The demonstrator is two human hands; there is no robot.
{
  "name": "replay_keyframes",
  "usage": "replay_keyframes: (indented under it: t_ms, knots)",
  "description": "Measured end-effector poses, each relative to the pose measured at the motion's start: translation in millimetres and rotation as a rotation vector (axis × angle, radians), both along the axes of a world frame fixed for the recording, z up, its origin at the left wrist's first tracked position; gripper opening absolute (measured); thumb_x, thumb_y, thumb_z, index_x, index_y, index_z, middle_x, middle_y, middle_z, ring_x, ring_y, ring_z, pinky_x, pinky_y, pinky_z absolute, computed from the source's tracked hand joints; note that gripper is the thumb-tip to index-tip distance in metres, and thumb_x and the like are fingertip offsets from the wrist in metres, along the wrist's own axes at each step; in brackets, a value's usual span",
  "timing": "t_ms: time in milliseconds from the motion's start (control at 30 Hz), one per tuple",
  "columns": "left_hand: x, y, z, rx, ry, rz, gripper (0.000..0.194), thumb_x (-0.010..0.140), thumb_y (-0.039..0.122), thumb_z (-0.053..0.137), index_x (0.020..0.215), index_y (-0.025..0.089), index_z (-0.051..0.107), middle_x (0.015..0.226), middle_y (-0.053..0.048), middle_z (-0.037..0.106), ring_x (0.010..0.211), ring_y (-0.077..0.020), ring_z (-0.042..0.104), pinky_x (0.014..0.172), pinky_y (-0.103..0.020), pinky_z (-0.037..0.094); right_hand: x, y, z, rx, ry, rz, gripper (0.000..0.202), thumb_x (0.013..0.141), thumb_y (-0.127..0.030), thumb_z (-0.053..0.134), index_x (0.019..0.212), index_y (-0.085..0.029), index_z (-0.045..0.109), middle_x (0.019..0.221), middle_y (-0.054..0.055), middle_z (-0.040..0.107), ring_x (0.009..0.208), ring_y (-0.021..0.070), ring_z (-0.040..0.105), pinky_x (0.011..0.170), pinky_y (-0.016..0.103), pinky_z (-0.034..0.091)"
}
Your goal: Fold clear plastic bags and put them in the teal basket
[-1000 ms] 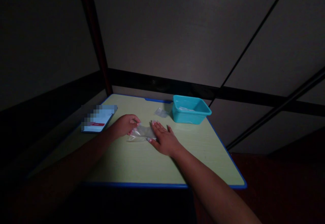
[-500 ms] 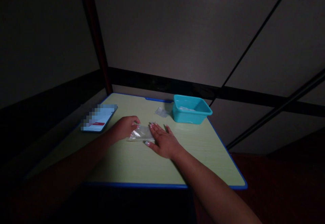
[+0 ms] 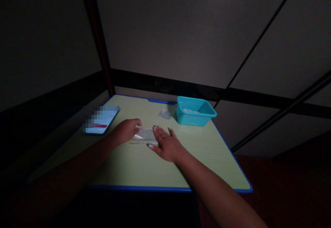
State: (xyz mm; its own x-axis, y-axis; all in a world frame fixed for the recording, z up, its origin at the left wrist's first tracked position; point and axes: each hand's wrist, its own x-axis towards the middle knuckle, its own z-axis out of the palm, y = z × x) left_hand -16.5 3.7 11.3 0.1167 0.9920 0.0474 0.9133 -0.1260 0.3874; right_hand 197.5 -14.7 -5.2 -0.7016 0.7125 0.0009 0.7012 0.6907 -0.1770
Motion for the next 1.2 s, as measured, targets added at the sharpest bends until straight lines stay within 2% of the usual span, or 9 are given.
replay_keyframes:
  t_ms: [133,200,300,367,467,567,733,967,1200]
  knots:
    - [1.0,-2.2,2.3,-0.008,0.04,0.004,0.025,0.078,0.016,0.057,0.102,0.017,0.062,0.096,-0.01,0.067,0.086,-0.0214,0.062,0.075,-0.027,0.043,-0.1,0.1,0.2,-0.006,0.001,-0.001,0.069,0.091,-0.056,0.024,0.146,-0.018,0.007,0.149,0.012,0.014,0.137,0.0237,0.013,0.106,0.057,0.005]
    - [3.6,-5.2,4.1,0.038,0.085,0.021,0.029,0.079,0.019,0.057,0.107,0.016,0.06,0.098,-0.012,0.066,0.089,-0.023,0.061,0.078,-0.029,0.043,-0.3,0.0,0.6,-0.008,0.0,-0.002,0.068,0.091,-0.056,0.024,0.146,-0.019,0.006,0.15,0.012,0.014,0.137,0.0239,0.013,0.106,0.058,0.005]
    - [10.3,-10.9,3.1,0.2,0.14,-0.027,0.036,0.082,0.027,0.054,0.115,0.014,0.056,0.111,-0.015,0.061,0.106,-0.0258,0.054,0.091,-0.034,0.039,-0.6,-0.2,1.0,-0.009,-0.002,-0.003,0.069,0.091,-0.056,0.024,0.146,-0.019,0.006,0.15,0.012,0.014,0.137,0.0246,0.014,0.105,0.059,0.006]
    - [15.8,-14.4,-1.9,0.265,0.155,-0.113,0.042,0.085,0.031,0.049,0.124,0.015,0.05,0.129,-0.014,0.051,0.122,-0.0261,0.042,0.102,-0.038,0.029,-0.8,-0.3,0.9,-0.007,-0.004,-0.002,0.069,0.091,-0.057,0.024,0.146,-0.019,0.008,0.15,0.011,0.015,0.137,0.0254,0.014,0.105,0.059,0.006]
    - [22.7,-17.4,-12.8,0.219,0.202,-0.222,0.049,0.09,0.031,0.036,0.137,0.016,0.036,0.146,-0.009,0.03,0.135,-0.0239,0.022,0.109,-0.045,0.015,-0.8,-0.1,0.1,-0.005,-0.009,-0.004,0.067,0.09,-0.056,0.025,0.146,-0.02,0.013,0.149,0.012,0.016,0.137,0.0259,0.015,0.106,0.058,0.006]
    - [25.5,-17.3,-20.7,0.111,0.244,-0.277,0.052,0.092,0.031,0.026,0.141,0.017,0.027,0.149,-0.007,0.021,0.137,-0.0213,0.017,0.109,-0.047,0.012,-0.8,0.4,-0.7,-0.007,-0.01,-0.006,0.067,0.091,-0.056,0.024,0.145,-0.02,0.013,0.149,0.012,0.016,0.137,0.025,0.015,0.106,0.058,0.007]
    - [23.4,-14.0,-23.7,0.009,0.258,-0.295,0.054,0.092,0.033,0.023,0.143,0.017,0.021,0.15,-0.007,0.015,0.138,-0.0202,0.015,0.108,-0.052,0.009,-0.7,0.0,-0.2,-0.006,-0.016,-0.014,0.064,0.092,-0.053,0.023,0.145,-0.019,0.014,0.149,0.011,0.015,0.137,0.0228,0.015,0.106,0.057,0.007]
    - [20.2,-11.3,-30.1,0.026,0.217,-0.315,0.068,0.088,0.053,0.031,0.144,0.018,0.017,0.15,-0.01,0.013,0.138,-0.024,0.012,0.108,-0.053,0.002,4.8,1.9,1.0,0.009,-0.02,-0.1,0.06,0.093,-0.048,0.023,0.145,-0.019,0.017,0.149,0.011,0.019,0.137,0.0229,0.017,0.107,0.056,0.011]
    - [21.1,-12.9,-26.6,0.0,0.21,-0.31,0.074,0.085,0.059,0.033,0.145,0.018,0.015,0.15,-0.011,0.01,0.138,-0.0254,0.01,0.108,-0.053,0.002,8.1,4.7,1.4,-0.025,-0.036,-0.111,0.06,0.093,-0.047,0.025,0.145,-0.02,0.012,0.149,0.008,0.015,0.138,0.0232,0.011,0.106,0.059,0.009]
